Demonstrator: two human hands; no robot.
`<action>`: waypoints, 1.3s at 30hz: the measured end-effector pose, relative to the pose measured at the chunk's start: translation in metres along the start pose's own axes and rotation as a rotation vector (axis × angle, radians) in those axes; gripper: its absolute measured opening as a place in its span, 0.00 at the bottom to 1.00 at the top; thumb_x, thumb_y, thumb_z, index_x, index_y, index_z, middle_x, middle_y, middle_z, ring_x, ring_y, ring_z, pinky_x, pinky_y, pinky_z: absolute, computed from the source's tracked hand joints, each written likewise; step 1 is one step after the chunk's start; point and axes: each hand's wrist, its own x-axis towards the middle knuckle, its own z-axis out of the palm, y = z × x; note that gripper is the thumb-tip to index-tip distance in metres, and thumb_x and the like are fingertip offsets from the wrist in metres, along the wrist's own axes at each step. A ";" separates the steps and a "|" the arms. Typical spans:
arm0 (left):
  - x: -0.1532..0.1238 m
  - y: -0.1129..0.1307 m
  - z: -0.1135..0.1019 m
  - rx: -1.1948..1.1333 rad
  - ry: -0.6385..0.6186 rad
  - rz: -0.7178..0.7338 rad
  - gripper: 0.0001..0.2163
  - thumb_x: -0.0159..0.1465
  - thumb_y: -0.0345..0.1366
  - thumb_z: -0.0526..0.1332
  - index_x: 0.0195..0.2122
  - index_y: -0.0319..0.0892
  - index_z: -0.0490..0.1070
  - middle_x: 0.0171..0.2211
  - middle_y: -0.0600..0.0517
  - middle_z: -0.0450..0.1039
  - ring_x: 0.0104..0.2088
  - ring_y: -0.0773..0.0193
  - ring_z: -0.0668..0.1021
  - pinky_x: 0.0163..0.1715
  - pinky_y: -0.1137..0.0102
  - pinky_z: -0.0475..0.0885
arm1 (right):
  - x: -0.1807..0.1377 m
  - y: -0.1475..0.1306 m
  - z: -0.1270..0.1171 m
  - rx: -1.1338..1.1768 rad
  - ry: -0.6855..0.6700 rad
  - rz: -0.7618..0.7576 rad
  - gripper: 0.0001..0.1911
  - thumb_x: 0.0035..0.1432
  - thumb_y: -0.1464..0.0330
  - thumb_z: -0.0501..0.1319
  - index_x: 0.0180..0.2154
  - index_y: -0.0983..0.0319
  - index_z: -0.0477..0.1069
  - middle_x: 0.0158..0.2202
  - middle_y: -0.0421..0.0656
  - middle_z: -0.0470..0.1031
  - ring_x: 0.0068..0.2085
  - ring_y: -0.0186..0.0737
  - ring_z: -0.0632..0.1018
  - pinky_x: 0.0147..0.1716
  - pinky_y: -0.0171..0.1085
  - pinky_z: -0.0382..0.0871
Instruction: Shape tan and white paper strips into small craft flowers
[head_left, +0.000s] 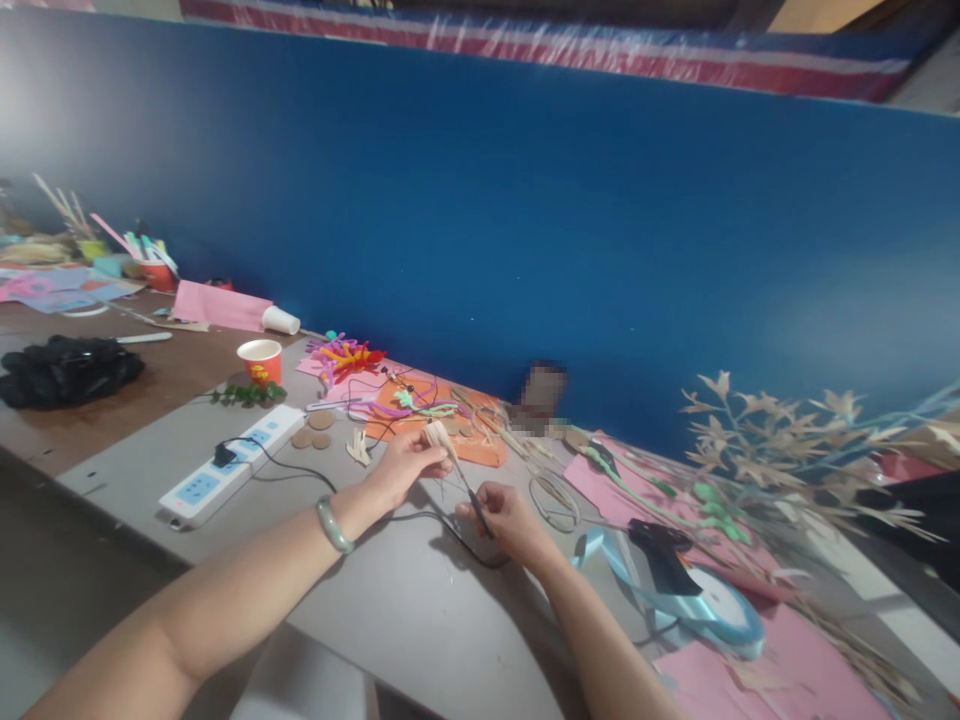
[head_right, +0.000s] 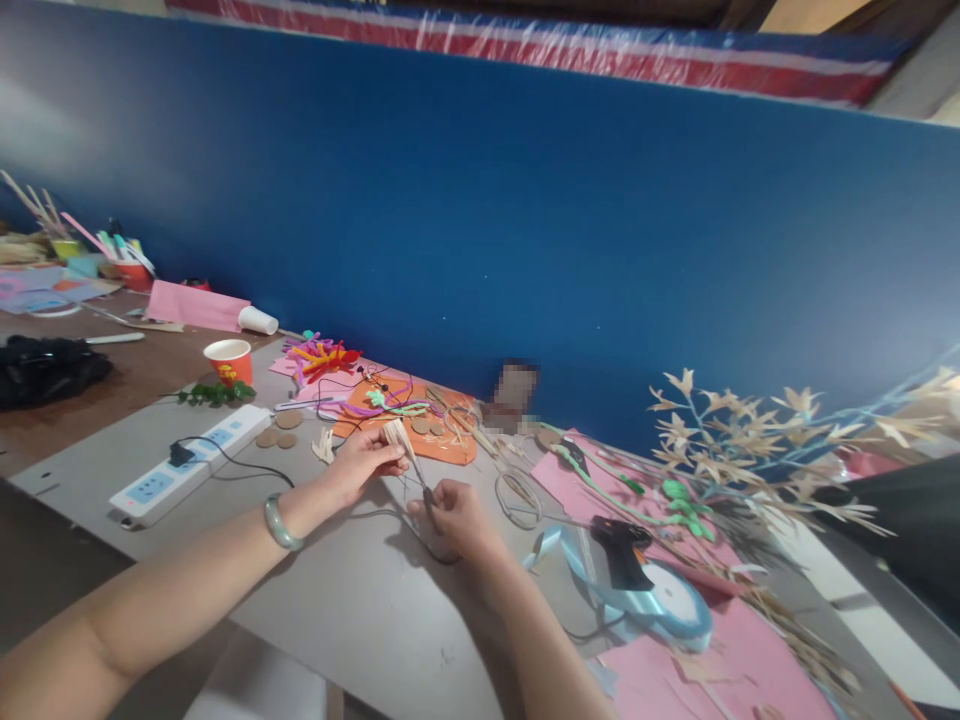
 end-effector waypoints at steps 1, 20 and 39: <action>0.000 0.000 0.000 -0.003 0.001 -0.001 0.09 0.50 0.36 0.68 0.28 0.36 0.71 0.26 0.48 0.75 0.26 0.67 0.77 0.29 0.73 0.74 | 0.001 0.001 0.000 0.011 0.004 -0.004 0.22 0.43 0.53 0.67 0.20 0.60 0.58 0.13 0.33 0.63 0.17 0.28 0.60 0.17 0.30 0.50; -0.006 -0.003 0.005 0.010 -0.054 -0.085 0.09 0.51 0.34 0.67 0.29 0.35 0.71 0.26 0.48 0.75 0.25 0.67 0.77 0.30 0.71 0.74 | 0.002 0.001 0.001 -0.143 0.060 0.004 0.21 0.43 0.53 0.65 0.20 0.60 0.58 0.13 0.34 0.63 0.18 0.30 0.61 0.18 0.31 0.51; -0.005 -0.011 0.008 -0.017 -0.017 -0.165 0.09 0.48 0.30 0.69 0.26 0.35 0.69 0.23 0.51 0.72 0.22 0.69 0.76 0.24 0.76 0.71 | 0.002 0.002 0.003 -0.141 0.064 0.009 0.21 0.45 0.54 0.64 0.18 0.60 0.58 0.13 0.35 0.63 0.18 0.30 0.61 0.20 0.32 0.53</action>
